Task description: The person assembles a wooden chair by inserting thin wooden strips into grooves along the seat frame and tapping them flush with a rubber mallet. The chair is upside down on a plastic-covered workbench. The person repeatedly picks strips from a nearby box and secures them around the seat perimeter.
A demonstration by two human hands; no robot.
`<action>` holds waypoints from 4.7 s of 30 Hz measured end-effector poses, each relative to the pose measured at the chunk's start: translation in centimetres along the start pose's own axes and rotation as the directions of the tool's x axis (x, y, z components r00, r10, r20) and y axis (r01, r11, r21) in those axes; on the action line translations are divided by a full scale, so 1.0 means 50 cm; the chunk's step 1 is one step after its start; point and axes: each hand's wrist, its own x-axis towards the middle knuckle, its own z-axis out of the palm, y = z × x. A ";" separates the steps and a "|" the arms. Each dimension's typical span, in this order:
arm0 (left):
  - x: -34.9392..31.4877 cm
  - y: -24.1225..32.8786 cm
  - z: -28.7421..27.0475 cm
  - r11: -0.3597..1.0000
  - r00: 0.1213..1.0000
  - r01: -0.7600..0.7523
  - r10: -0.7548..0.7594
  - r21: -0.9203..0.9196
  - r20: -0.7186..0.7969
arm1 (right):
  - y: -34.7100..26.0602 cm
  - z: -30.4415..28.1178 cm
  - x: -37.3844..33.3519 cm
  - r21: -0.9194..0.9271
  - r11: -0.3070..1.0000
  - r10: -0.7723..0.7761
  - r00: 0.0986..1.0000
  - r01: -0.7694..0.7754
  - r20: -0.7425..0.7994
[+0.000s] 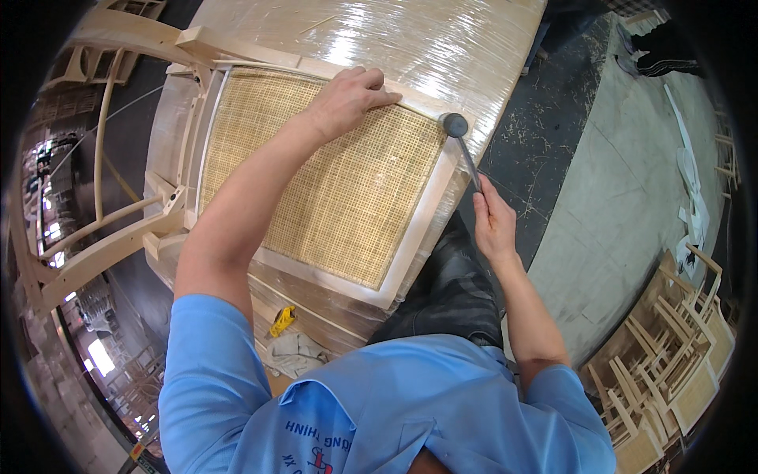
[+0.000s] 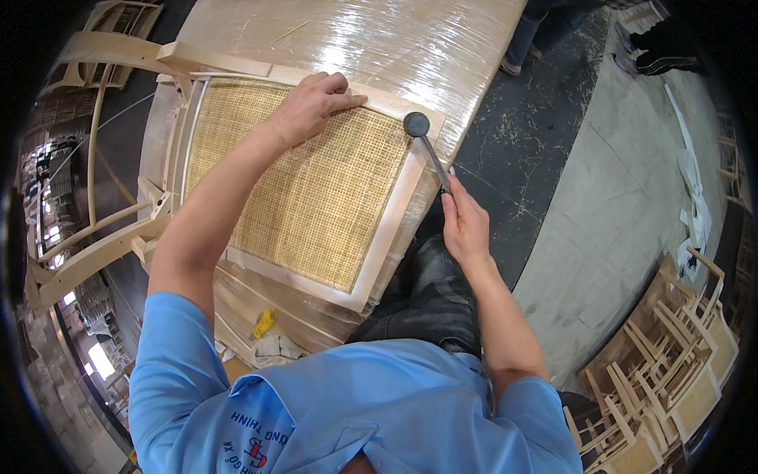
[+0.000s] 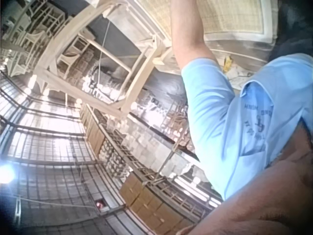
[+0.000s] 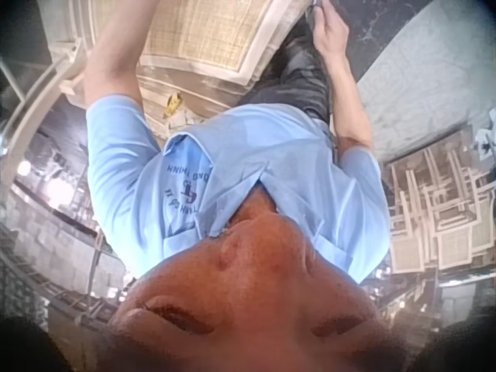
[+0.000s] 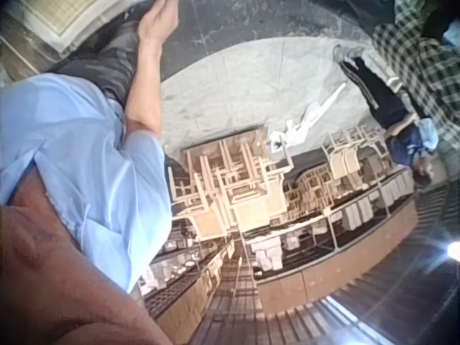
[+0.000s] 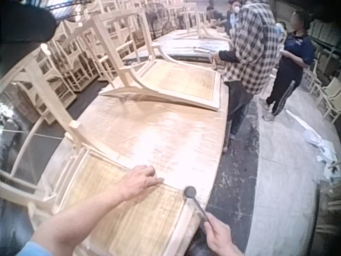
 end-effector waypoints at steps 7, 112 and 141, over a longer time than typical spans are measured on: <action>-0.007 -0.005 0.002 1.000 1.000 0.024 -0.023 -0.016 0.018 | -0.046 -0.017 0.000 0.120 0.990 0.080 0.997 -0.078 -0.013; -0.007 -0.088 -0.066 0.913 0.939 -0.185 0.055 0.362 0.341 | -0.068 -0.021 0.112 -0.049 0.980 -0.183 0.972 0.192 0.148; -0.014 -0.074 -0.066 0.926 0.938 -0.131 0.000 0.355 0.348 | -0.030 -0.055 0.049 -0.066 0.996 -0.047 0.996 0.052 0.077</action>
